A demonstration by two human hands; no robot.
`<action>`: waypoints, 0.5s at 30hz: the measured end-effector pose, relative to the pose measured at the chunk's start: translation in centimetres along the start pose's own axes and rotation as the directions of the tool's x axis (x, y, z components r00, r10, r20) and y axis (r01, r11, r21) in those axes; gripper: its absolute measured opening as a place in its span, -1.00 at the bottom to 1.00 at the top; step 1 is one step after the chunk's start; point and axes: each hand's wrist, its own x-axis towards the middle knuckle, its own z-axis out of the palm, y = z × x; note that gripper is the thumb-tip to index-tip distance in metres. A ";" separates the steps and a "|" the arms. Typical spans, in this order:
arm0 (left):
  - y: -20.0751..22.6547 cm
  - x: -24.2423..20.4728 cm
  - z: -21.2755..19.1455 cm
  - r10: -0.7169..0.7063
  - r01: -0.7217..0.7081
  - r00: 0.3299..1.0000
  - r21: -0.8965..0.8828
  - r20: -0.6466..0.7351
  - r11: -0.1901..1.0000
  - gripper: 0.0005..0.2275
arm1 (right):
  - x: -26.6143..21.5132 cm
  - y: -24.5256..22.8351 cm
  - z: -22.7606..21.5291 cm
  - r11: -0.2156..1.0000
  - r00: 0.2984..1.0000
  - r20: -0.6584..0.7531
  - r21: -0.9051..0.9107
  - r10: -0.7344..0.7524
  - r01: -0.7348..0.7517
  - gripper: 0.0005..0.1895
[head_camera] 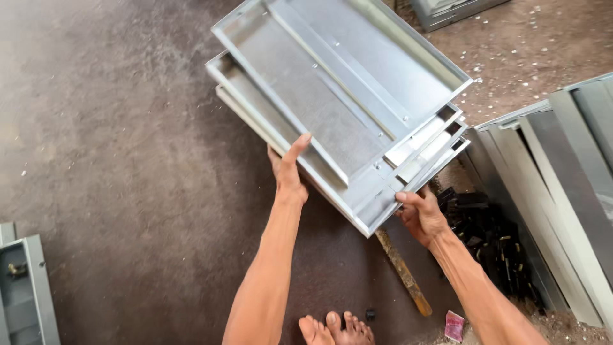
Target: The person sits on the floor and uses a hammer to attach black metal lock mechanisms to a rectangular metal frame. They repeatedly pick up lock parts, position them on the frame, and strike them with the hammer to secure them in place.
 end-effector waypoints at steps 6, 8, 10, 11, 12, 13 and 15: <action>-1.3 -3.0 -2.9 0.035 -0.050 0.979 -0.066 -0.201 0.997 0.17 | 3.5 -0.6 -2.5 0.978 0.980 0.179 -0.205 0.083 -0.046 -0.03; -1.7 -2.8 -1.7 0.043 -0.092 0.964 -0.174 -0.264 0.980 0.19 | 7.4 -2.3 -2.4 0.985 0.942 0.328 -0.169 0.075 -0.020 -0.10; -2.1 -2.1 0.1 0.028 -0.116 0.937 -0.234 -0.348 0.965 0.19 | 11.0 -5.6 -2.0 0.901 0.929 0.364 -0.422 0.062 0.105 -0.38; -2.3 -1.3 1.2 0.018 -0.130 0.921 -0.262 -0.390 0.956 0.18 | 13.0 -7.7 -1.1 0.928 0.890 0.451 -0.359 0.075 0.104 -0.69; -2.2 -0.4 2.0 0.087 -0.202 0.911 -0.253 -0.404 0.946 0.12 | 14.3 -9.5 -0.1 0.890 0.960 0.276 -0.446 0.037 0.094 -0.74; -2.2 0.7 2.7 0.154 -0.273 0.896 -0.241 -0.417 0.931 0.06 | 15.6 -11.7 1.1 0.756 0.975 0.218 -0.633 -0.034 0.168 -0.57; -2.0 2.5 2.9 -0.133 0.033 0.916 -0.261 -0.377 0.965 0.03 | 17.3 -12.5 5.3 0.146 0.793 0.393 -0.849 -0.466 0.507 -0.20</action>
